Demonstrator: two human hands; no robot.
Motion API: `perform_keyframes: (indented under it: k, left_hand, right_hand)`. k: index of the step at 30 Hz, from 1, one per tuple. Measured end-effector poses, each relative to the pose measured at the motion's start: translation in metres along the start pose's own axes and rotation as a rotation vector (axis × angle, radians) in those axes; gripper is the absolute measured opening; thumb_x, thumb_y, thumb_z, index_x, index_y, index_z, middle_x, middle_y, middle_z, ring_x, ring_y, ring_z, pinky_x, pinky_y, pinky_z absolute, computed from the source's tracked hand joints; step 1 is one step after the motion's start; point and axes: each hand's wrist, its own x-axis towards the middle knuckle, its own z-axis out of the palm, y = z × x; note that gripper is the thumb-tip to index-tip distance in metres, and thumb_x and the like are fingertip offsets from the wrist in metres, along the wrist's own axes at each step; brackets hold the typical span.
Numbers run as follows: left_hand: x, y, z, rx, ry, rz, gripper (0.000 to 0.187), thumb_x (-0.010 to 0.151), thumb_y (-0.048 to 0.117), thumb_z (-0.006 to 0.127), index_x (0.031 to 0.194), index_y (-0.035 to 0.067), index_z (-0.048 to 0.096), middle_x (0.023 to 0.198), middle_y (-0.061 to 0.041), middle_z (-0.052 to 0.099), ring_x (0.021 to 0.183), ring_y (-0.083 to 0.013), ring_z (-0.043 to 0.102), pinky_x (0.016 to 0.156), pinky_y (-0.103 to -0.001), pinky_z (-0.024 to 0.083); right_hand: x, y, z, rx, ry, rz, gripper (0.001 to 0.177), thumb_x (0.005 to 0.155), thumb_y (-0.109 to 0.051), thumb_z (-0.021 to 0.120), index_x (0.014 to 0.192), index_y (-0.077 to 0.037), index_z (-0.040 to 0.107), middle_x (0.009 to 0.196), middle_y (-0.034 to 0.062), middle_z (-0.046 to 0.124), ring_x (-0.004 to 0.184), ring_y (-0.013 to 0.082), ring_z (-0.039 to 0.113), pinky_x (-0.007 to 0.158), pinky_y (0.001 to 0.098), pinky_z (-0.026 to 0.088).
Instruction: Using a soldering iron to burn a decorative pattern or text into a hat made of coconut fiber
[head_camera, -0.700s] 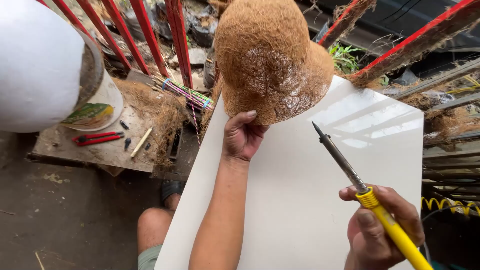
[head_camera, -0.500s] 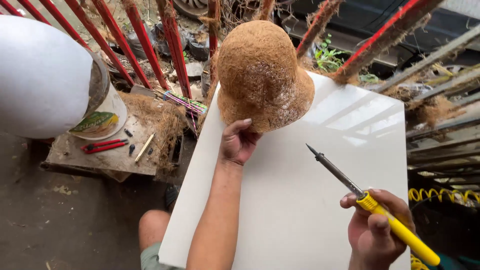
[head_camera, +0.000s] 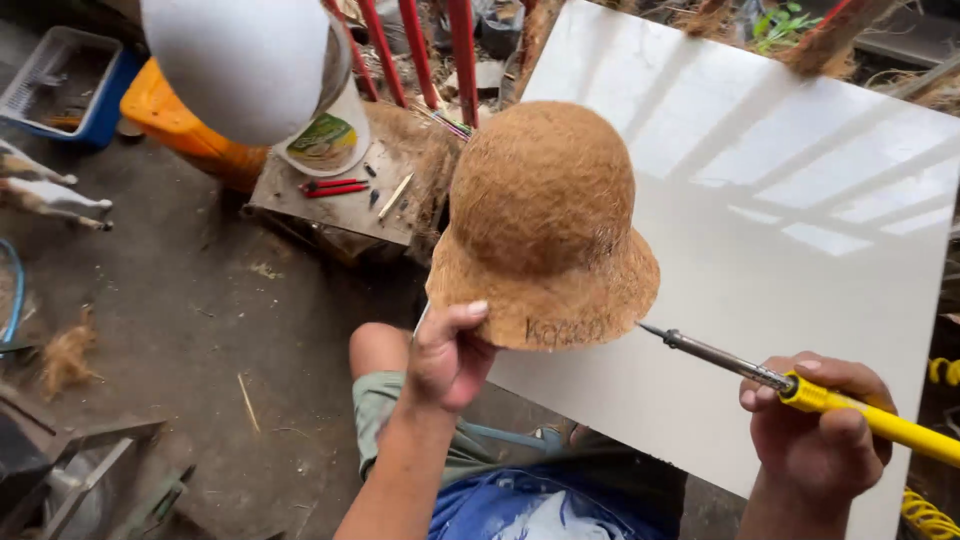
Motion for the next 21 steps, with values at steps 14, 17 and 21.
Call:
perform_keyframes:
  k: [14, 17, 21]
  left_hand:
    - [-0.02, 0.001, -0.031, 0.13, 0.114, 0.019, 0.015, 0.082, -0.006, 0.063, 0.095, -0.002, 0.069, 0.082, -0.01, 0.071, 0.074, -0.0234, 0.07, 0.061, -0.034, 0.061]
    - [-0.022, -0.001, -0.01, 0.154, 0.079, 0.031, 0.045, 0.081, -0.006, 0.063, 0.126, 0.0, 0.06, 0.1, -0.015, 0.072, 0.086, -0.0294, 0.071, 0.066, -0.043, 0.065]
    - [-0.024, -0.005, 0.001, 0.162, 0.008, 0.027, 0.061, 0.087, -0.002, 0.059, 0.146, 0.01, 0.047, 0.122, -0.015, 0.067, 0.104, -0.0317, 0.067, 0.076, -0.047, 0.063]
  right_hand:
    - [-0.009, -0.015, 0.036, 0.017, -0.053, 0.062, 0.037, 0.09, -0.012, 0.065, 0.122, 0.004, 0.058, 0.091, 0.0202, 0.07, 0.08, 0.0282, 0.074, 0.073, 0.0307, 0.064]
    - [-0.019, -0.022, 0.035, -0.049, 0.034, 0.074, 0.035, 0.088, -0.01, 0.065, 0.119, 0.003, 0.058, 0.087, 0.0177, 0.068, 0.075, 0.0268, 0.073, 0.068, 0.03, 0.064]
    - [-0.026, -0.026, 0.045, -0.091, 0.083, 0.011, 0.034, 0.091, -0.014, 0.067, 0.118, 0.003, 0.059, 0.084, 0.0146, 0.07, 0.074, 0.0236, 0.074, 0.068, 0.0292, 0.064]
